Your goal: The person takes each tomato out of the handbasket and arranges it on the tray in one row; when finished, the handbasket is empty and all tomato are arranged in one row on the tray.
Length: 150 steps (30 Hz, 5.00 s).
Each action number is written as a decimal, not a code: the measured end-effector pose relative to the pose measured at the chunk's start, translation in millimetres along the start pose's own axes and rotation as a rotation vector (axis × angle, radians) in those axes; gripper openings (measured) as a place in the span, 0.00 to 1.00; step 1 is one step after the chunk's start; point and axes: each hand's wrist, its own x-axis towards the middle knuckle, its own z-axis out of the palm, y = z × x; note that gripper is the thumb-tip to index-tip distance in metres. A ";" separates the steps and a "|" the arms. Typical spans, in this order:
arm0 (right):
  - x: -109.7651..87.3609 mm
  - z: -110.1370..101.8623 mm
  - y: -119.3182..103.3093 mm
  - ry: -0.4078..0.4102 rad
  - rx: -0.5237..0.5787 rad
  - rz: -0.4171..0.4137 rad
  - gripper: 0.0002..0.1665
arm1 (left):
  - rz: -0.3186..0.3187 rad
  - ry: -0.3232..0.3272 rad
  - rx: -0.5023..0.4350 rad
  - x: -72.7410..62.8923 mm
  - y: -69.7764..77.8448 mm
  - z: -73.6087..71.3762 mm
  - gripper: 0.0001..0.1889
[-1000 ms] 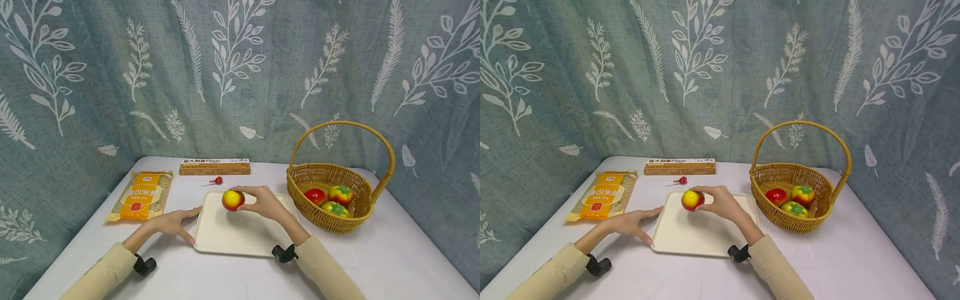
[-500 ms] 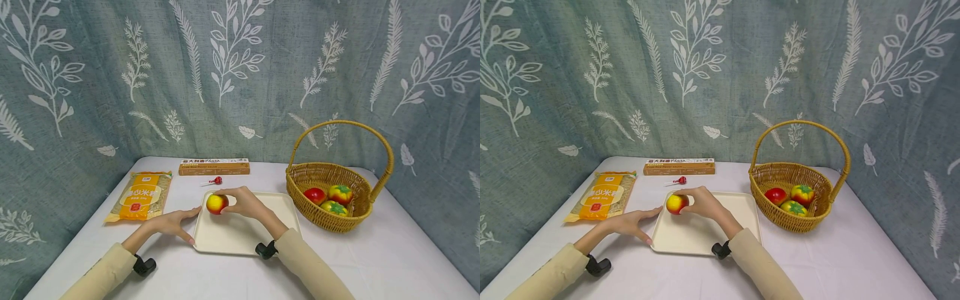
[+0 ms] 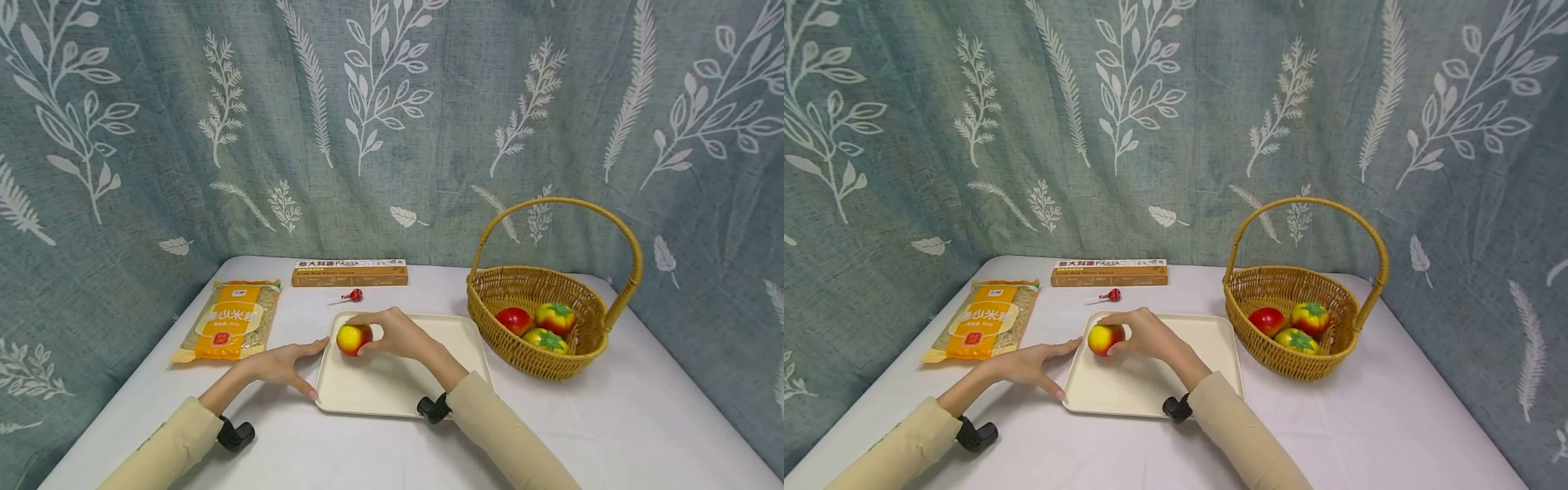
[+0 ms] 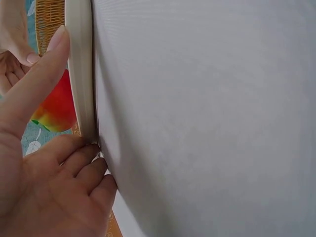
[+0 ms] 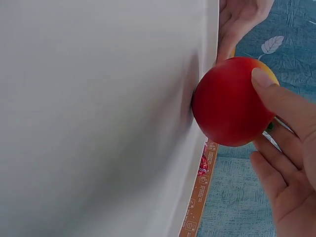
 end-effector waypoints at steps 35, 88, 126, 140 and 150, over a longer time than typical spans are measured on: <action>-0.2 5.0 -6.8 -0.050 0.016 0.107 0.40 | 0.022 -0.004 0.013 -1.4 0.5 0.0 0.56; -90.0 -79.1 6.3 0.143 -0.056 0.145 0.36 | -0.002 -0.008 0.023 -1.8 5.5 2.5 0.57; -200.8 -174.6 57.6 0.222 -0.312 0.346 0.35 | -0.012 0.001 0.018 -0.9 3.2 1.9 0.57; -195.5 -187.9 89.6 0.030 -0.252 0.310 0.31 | -0.018 0.007 0.020 -0.3 3.4 2.1 0.57; -170.9 -196.8 106.7 -0.193 -0.124 0.270 0.32 | -0.022 -0.002 0.012 -1.0 4.1 1.4 0.57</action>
